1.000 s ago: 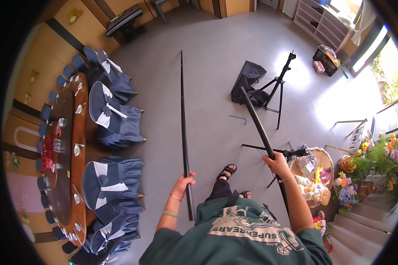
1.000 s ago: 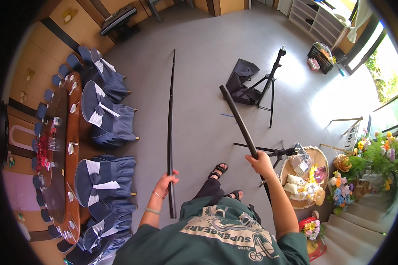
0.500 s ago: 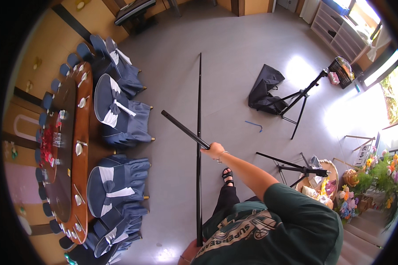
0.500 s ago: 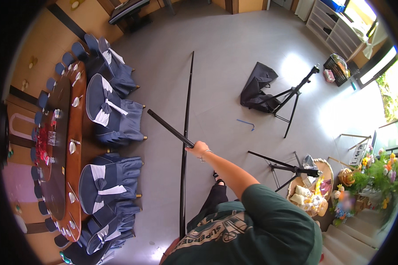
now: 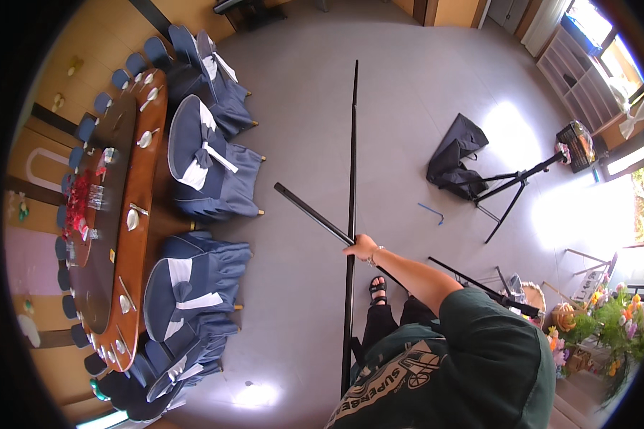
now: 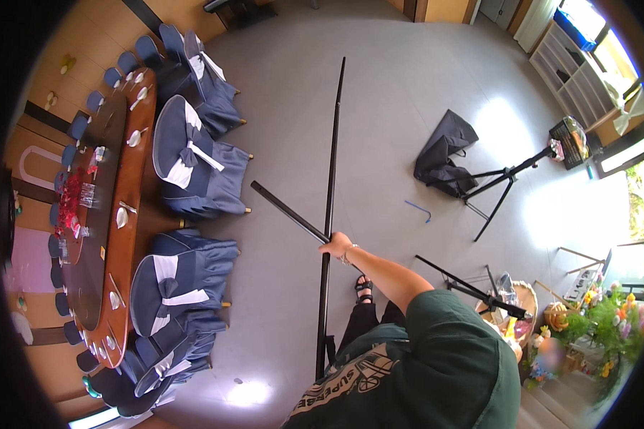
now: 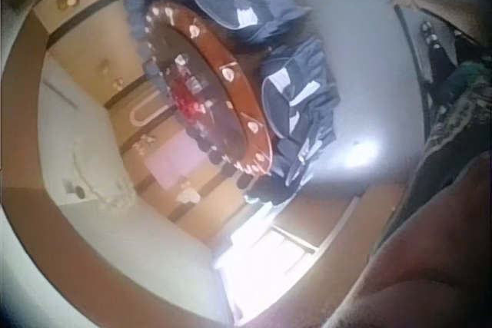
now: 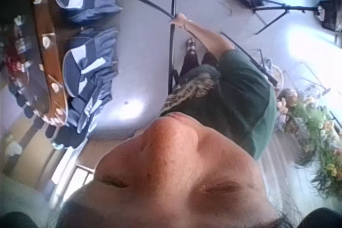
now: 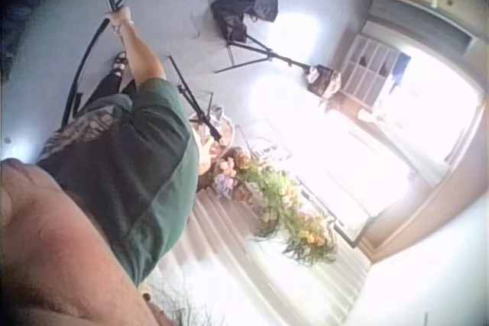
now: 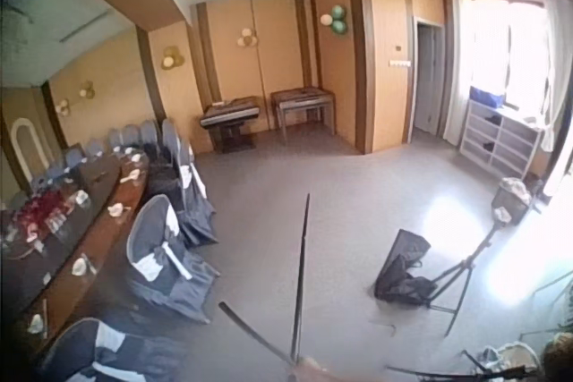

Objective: The person assembles a tripod by connecting multiple black metal poles. They align and insert the poles into each other, tighten the joints, and extend the legs to form a stable base. The person handles the poles and joints by hand throughout the process.

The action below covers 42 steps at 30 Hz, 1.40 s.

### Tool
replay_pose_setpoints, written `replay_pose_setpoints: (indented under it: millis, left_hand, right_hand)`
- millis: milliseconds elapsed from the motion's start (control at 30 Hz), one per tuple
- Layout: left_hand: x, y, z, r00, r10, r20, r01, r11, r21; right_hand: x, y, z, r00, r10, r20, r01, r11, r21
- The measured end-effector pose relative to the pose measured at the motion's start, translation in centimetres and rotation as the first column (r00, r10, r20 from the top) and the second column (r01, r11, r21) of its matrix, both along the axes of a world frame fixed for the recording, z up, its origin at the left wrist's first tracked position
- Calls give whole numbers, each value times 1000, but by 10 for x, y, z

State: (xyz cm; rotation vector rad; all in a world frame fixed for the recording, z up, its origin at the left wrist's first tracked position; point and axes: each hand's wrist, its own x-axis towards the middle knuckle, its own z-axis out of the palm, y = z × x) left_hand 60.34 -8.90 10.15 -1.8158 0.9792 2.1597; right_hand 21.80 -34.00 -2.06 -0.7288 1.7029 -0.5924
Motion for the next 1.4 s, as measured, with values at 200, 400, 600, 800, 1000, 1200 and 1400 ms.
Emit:
replay_pose_setpoints:
  millis: [200, 400, 600, 800, 1000, 1200, 1400]
  left_hand:
    - [-24, -15, -32, 997, -79, 27, 81, 993, -86]
    - [32, -6, -117, 514, -771, 375, 840, 364, -402]
    - [-185, -201, 21, 971, -237, -34, 87, 483, -871]
    - [-328, -256, 55, 817, -301, -492, -148, 715, -683]
    - [-377, -267, 56, 819, -524, -235, 210, 654, -726]
    - [-356, -244, 74, 809, -327, -488, 15, 842, -539]
    - [-311, -256, 88, 786, -450, -424, 64, 741, -668]
  right_hand:
    - [-19, 19, 35, 994, -30, 106, 51, 978, -201]
    - [-49, 41, 99, 946, -1, 324, 125, 923, -363]
    - [-67, 60, 136, 915, 0, 404, 198, 872, -448]
    - [-69, 86, 169, 923, 52, 381, 166, 840, -517]
    - [-58, 111, 175, 917, 58, 395, 188, 810, -555]
    - [-64, 131, 169, 959, 108, 260, 54, 836, -546]
    - [-112, 154, 169, 982, -126, -138, 30, 833, -552]
